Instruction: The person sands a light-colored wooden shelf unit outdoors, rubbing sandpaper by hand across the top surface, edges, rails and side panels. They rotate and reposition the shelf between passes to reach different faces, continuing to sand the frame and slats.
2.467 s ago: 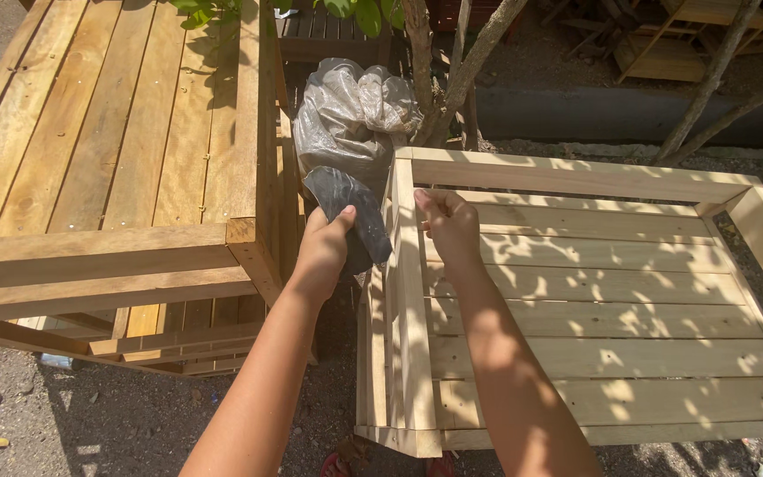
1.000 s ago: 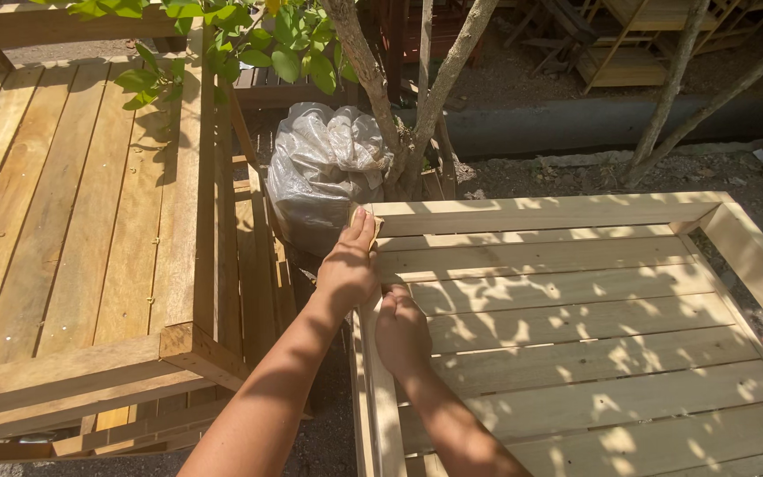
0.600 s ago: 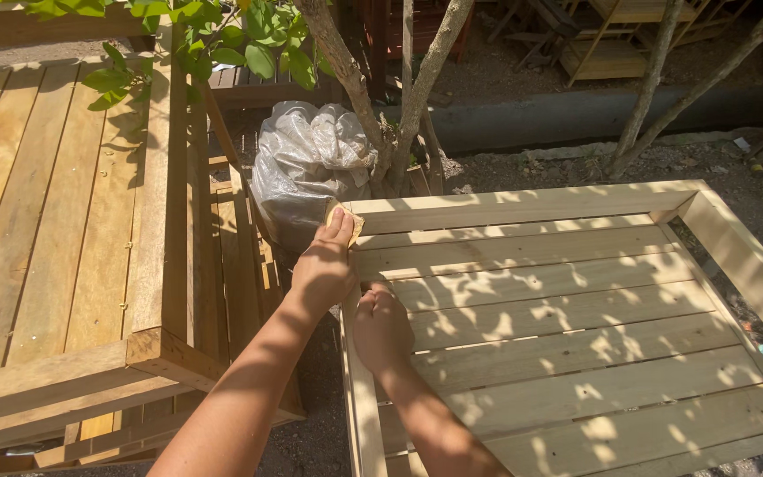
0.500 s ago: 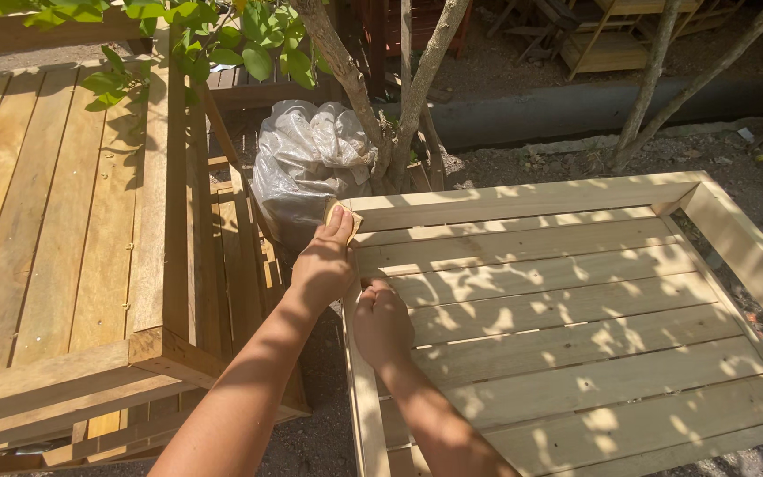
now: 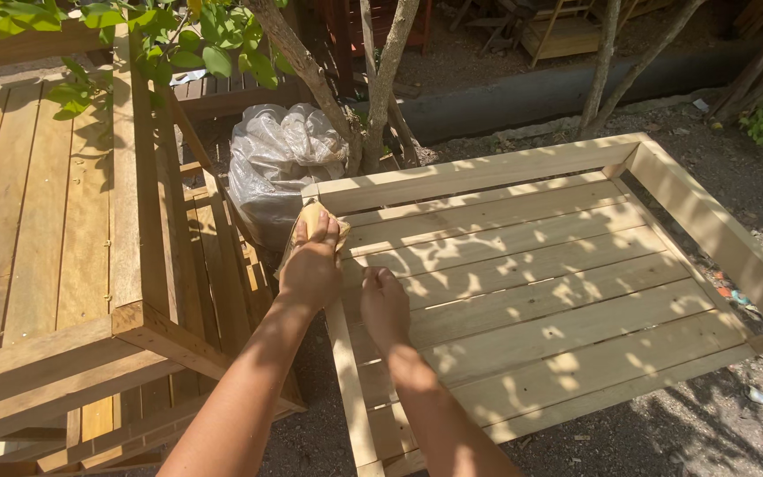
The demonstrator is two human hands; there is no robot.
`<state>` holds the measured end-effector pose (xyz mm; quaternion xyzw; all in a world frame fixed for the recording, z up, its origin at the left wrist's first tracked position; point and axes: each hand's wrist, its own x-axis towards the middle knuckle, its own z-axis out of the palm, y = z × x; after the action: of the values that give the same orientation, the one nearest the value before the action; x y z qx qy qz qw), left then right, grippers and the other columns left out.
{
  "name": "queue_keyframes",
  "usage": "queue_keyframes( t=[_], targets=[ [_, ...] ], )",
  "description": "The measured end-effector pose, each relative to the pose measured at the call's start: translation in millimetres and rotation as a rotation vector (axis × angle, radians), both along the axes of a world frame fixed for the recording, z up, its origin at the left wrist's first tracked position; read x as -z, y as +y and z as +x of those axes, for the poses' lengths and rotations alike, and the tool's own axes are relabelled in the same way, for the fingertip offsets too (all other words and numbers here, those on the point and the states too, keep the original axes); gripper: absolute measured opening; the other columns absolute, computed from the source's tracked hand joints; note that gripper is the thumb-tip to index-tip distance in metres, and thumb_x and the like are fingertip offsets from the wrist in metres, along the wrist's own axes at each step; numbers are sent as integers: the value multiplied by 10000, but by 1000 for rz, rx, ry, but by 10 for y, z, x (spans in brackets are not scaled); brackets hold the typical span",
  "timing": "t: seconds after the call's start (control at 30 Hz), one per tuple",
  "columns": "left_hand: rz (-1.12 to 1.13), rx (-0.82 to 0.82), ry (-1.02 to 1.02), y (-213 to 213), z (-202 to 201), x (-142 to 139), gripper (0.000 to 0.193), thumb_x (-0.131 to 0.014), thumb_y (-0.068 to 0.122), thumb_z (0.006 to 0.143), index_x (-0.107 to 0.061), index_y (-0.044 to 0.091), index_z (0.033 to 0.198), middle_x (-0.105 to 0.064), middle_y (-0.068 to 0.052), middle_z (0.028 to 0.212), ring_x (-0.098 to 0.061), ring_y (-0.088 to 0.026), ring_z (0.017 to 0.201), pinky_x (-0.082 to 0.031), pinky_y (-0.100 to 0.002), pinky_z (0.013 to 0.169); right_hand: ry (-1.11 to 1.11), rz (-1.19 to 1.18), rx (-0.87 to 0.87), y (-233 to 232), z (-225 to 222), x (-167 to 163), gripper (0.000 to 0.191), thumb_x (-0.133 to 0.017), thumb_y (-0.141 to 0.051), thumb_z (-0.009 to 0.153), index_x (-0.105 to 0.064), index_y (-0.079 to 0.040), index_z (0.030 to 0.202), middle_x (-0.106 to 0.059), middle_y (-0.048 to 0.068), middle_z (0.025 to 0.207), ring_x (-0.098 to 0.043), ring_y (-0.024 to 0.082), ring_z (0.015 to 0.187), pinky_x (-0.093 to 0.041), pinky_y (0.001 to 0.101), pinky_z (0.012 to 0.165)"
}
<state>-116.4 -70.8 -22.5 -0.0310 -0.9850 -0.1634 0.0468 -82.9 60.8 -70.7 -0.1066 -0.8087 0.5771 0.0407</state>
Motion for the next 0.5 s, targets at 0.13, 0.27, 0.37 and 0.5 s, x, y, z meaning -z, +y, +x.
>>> queue_keyframes(
  t=[0.13,0.27,0.37,0.5],
  targets=[
    [-295,53,-133,378,208,123,633,-491,300,1022,-281,119,1591,-173,-45,1700,-146,-348,1569,-207,-486,1248,51,-166,92,622,52,196,311,-614,-195,927,-753,-46,1162,-763,68,1038,-684,175,913,-532,350,838],
    [-300,-60,-236,968,132,348,633,-426,328,1010,-254,211,1608,-118,-40,1715,-94,-359,1578,-139,-522,1257,88,-376,47,1376,50,203,265,-571,-101,971,-720,-15,1171,-740,79,1029,-666,158,928,-540,309,868],
    [-157,-213,-331,1321,254,571,639,-378,348,1001,-233,281,1620,-77,-36,1727,-54,-368,1585,-88,-550,1263,142,-422,-13,2077,200,158,245,-565,-79,986,-705,-7,1175,-729,78,1020,-671,149,925,-545,295,867],
    [-65,-192,-160,2172,600,794,660,-347,368,981,-210,345,1626,-58,-41,1725,-61,-341,1550,-15,-641,1215,166,-325,-5,3222,478,158,259,-536,-46,979,-699,13,1171,-734,75,986,-694,138,910,-567,262,851]
  ],
)
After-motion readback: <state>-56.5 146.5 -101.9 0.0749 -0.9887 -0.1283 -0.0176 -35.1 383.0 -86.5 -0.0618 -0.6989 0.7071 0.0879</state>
